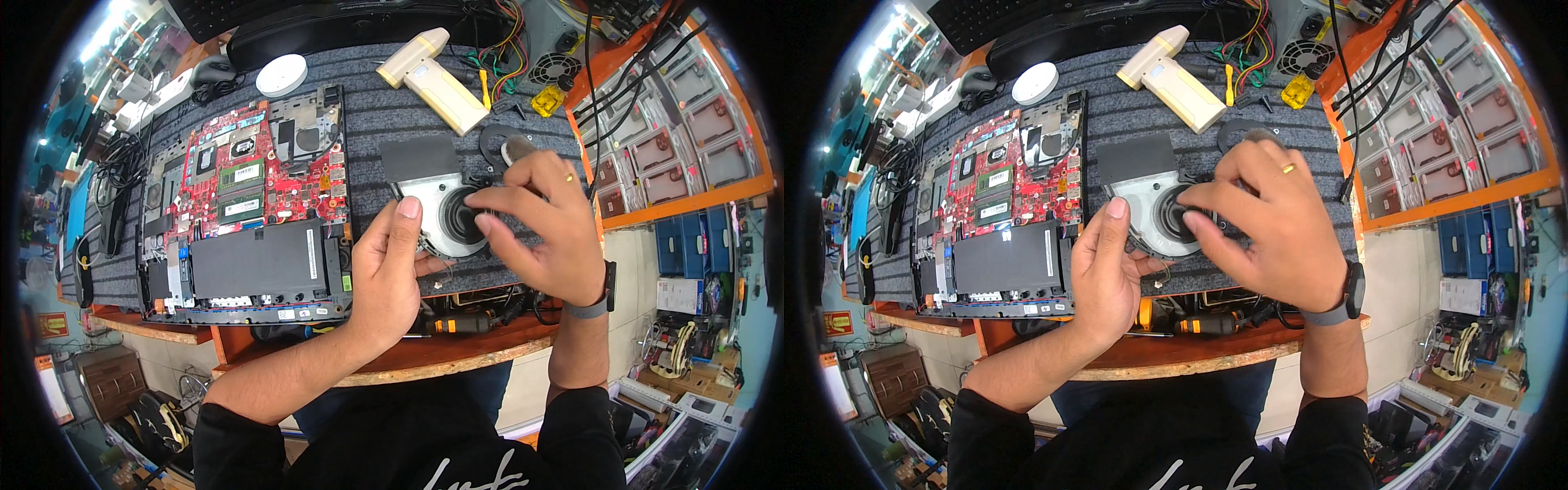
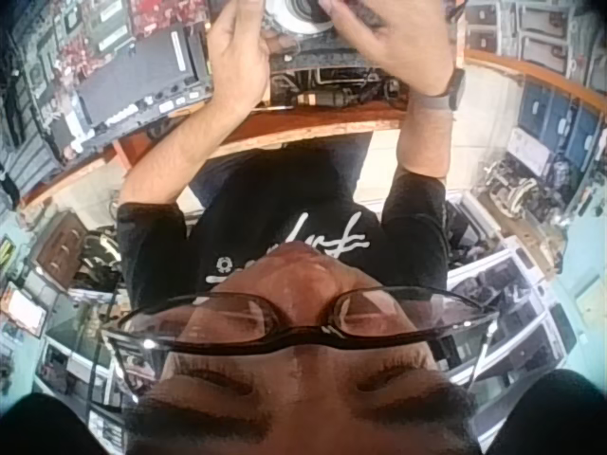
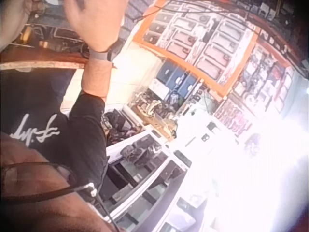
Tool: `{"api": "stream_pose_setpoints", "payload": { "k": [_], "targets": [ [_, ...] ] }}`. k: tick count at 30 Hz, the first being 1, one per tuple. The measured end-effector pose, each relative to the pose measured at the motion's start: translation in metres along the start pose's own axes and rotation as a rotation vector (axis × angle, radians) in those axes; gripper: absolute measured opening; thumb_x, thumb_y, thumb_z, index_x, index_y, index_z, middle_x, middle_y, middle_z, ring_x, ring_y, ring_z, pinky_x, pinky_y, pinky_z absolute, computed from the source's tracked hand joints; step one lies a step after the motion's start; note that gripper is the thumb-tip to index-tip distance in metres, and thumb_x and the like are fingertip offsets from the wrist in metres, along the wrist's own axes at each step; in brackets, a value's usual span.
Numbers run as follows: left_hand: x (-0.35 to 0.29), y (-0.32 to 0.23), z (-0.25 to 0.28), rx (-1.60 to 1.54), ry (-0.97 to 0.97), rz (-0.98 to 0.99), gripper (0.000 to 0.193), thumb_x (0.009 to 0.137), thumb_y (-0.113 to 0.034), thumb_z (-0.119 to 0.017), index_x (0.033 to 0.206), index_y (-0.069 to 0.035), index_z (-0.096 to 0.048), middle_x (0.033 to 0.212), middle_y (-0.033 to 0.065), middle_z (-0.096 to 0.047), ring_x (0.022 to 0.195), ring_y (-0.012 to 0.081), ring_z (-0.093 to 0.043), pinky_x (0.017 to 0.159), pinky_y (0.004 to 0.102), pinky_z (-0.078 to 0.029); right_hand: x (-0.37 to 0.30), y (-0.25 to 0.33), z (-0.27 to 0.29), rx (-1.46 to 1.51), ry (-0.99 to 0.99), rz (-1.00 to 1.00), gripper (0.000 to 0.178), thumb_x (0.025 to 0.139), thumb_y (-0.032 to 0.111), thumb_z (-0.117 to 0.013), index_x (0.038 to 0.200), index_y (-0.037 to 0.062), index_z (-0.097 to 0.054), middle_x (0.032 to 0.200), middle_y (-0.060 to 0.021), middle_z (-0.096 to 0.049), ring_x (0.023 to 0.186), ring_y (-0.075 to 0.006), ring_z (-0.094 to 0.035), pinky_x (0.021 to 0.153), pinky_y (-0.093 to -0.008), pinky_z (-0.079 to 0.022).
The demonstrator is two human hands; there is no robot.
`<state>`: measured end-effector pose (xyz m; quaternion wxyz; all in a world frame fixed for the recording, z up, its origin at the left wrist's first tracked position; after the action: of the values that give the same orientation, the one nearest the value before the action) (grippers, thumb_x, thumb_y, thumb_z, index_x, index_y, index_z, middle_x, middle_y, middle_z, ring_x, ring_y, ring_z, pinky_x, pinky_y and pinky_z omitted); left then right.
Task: The person removes the rotor from a laptop fan, applies oil to the motor shaft from a bottle, and wipes the housing before reassembling the unit.
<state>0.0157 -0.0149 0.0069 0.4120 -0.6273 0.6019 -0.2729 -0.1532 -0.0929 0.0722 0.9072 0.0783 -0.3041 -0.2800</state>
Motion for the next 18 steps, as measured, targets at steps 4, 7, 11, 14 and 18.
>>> {"api": "stream_pose_setpoints", "payload": {
  "k": [4, 7, 11, 14, 18],
  "targets": [
    [-0.001, -0.003, -0.002, 0.015, -0.016, 0.025, 0.043, 0.108, -0.040, -0.041, 0.116, -0.002, -0.059, 0.104, 0.0061, -0.067, 0.092, 0.0115, -0.068, 0.077, 0.0268, -0.059, 0.001, 0.004, 0.012, 0.504, 0.192, 0.129, 0.014, 0.082, 0.022, -0.070, 0.076, 0.0093, -0.072, 0.086, -0.0049, -0.054, 0.077, -0.0204, -0.048, 0.072, -0.0336, -0.034],
    [0.000, -0.003, -0.003, -0.002, -0.031, 0.001, 0.042, 0.107, -0.039, -0.045, 0.121, -0.003, -0.058, 0.108, 0.0085, -0.068, 0.089, 0.0152, -0.071, 0.074, 0.0307, -0.061, -0.008, -0.003, 0.019, 0.499, -0.009, 0.018, 0.019, 0.085, 0.022, -0.065, 0.075, 0.0070, -0.072, 0.084, -0.0062, -0.053, 0.074, -0.0190, -0.048, 0.071, -0.0334, -0.034],
    [0.000, -0.001, -0.002, 0.009, -0.020, -0.005, 0.042, 0.106, -0.038, -0.046, 0.124, -0.001, -0.057, 0.111, 0.0108, -0.069, 0.090, 0.0182, -0.072, 0.074, 0.0339, -0.063, -0.009, -0.003, 0.019, 0.465, -0.191, -0.115, 0.026, 0.088, 0.020, -0.060, 0.074, 0.0012, -0.070, 0.080, -0.0089, -0.052, 0.073, -0.0202, -0.051, 0.069, -0.0329, -0.037],
    [0.000, -0.002, -0.002, 0.001, -0.025, -0.009, 0.042, 0.107, -0.037, -0.046, 0.124, -0.001, -0.057, 0.111, 0.0116, -0.068, 0.092, 0.0192, -0.072, 0.075, 0.0352, -0.063, -0.008, -0.005, 0.018, 0.351, -0.175, -0.105, 0.022, 0.087, 0.018, -0.061, 0.076, 0.0017, -0.071, 0.080, -0.0086, -0.052, 0.074, -0.0202, -0.052, 0.070, -0.0328, -0.038],
    [0.000, -0.002, -0.001, 0.002, -0.014, -0.007, 0.041, 0.107, -0.036, -0.045, 0.124, -0.001, -0.057, 0.112, 0.0115, -0.068, 0.093, 0.0197, -0.072, 0.075, 0.0359, -0.063, -0.004, -0.003, 0.016, 0.136, -0.104, -0.055, 0.014, 0.084, 0.018, -0.065, 0.083, 0.0063, -0.073, 0.079, -0.0065, -0.052, 0.074, -0.0207, -0.052, 0.069, -0.0339, -0.035]
  ]
}}
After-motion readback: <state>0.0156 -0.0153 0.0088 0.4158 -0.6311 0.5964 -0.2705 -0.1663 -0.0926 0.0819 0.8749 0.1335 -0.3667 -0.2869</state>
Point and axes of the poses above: each hand's wrist, its own x-axis towards the middle knuckle, its own z-axis out of the back of the hand, y = z × x, the point moved 1 cm from there along x, towards the middle knuckle
